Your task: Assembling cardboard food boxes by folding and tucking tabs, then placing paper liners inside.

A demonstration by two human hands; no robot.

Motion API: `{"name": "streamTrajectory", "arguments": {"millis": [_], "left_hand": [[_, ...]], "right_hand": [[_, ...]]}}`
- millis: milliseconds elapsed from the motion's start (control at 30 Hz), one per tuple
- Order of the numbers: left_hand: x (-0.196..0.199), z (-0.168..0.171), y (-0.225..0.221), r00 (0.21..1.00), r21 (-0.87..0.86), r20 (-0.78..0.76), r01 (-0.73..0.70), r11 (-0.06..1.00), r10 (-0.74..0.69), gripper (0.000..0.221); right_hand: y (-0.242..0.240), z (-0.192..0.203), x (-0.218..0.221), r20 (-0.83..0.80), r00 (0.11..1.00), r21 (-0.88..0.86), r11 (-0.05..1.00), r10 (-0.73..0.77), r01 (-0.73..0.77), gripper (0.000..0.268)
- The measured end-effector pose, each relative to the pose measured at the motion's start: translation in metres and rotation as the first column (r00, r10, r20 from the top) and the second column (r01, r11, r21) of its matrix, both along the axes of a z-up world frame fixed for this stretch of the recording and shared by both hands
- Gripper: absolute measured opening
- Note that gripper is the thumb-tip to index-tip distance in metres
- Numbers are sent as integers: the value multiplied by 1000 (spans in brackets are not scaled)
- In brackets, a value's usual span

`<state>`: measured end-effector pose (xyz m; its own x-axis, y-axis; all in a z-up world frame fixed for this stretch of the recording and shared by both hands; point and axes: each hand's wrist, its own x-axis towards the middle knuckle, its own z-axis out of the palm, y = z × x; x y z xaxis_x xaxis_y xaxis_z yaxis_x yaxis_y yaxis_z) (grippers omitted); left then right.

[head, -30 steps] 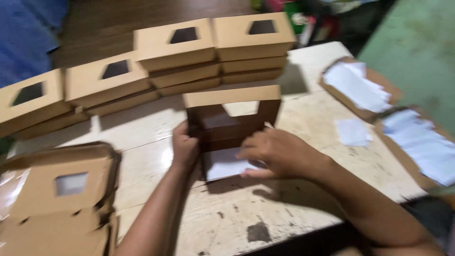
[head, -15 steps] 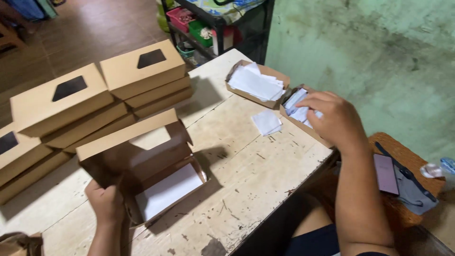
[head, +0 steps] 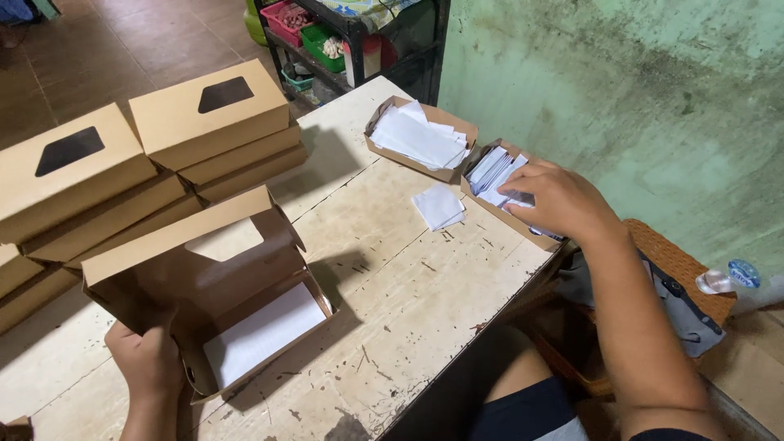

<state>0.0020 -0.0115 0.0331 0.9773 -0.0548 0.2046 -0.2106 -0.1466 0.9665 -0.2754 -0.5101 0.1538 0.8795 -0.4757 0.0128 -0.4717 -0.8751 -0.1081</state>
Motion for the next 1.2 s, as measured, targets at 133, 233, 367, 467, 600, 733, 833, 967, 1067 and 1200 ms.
{"name": "streamTrajectory", "arguments": {"millis": [133,233,367,467,600,733,833,967,1067,1200], "left_hand": [[0,-3,2,999,-36,8,38,999,-38,33],[-3,4,-1,1000,-1,-10,18,1000,-18,39],[4,-8,2,1000,-40,-22,22,999,-22,30],[7,-12,3,999,-36,-18,26,999,-26,22],[9,-36,0,995,-202,95,56,978,-38,22],[28,-54,-1,994,-225,105,61,972,-38,30],[22,-36,-12,995,-273,96,52,961,-27,26],[18,-26,-16,987,-290,143,107,951,-67,31],[14,-12,-17,988,-315,140,100,944,-58,33],[-4,26,-13,993,-245,118,-3,970,33,27]], "right_hand": [[0,-3,1,29,999,-46,998,36,-35,20],[1,-6,0,32,999,-104,994,43,-39,20],[-1,-14,-2,296,910,-385,908,291,-166,6],[29,-5,8,403,766,-593,780,501,-199,4],[104,6,42,448,521,-625,671,726,-399,4],[201,13,85,490,209,-581,496,846,-646,12],[268,23,120,468,113,-564,394,877,-726,13],[313,-7,161,315,119,-599,294,942,-745,22],[320,-20,167,289,185,-449,304,939,-840,25],[272,-52,174,457,243,-155,346,855,-925,15]]}}
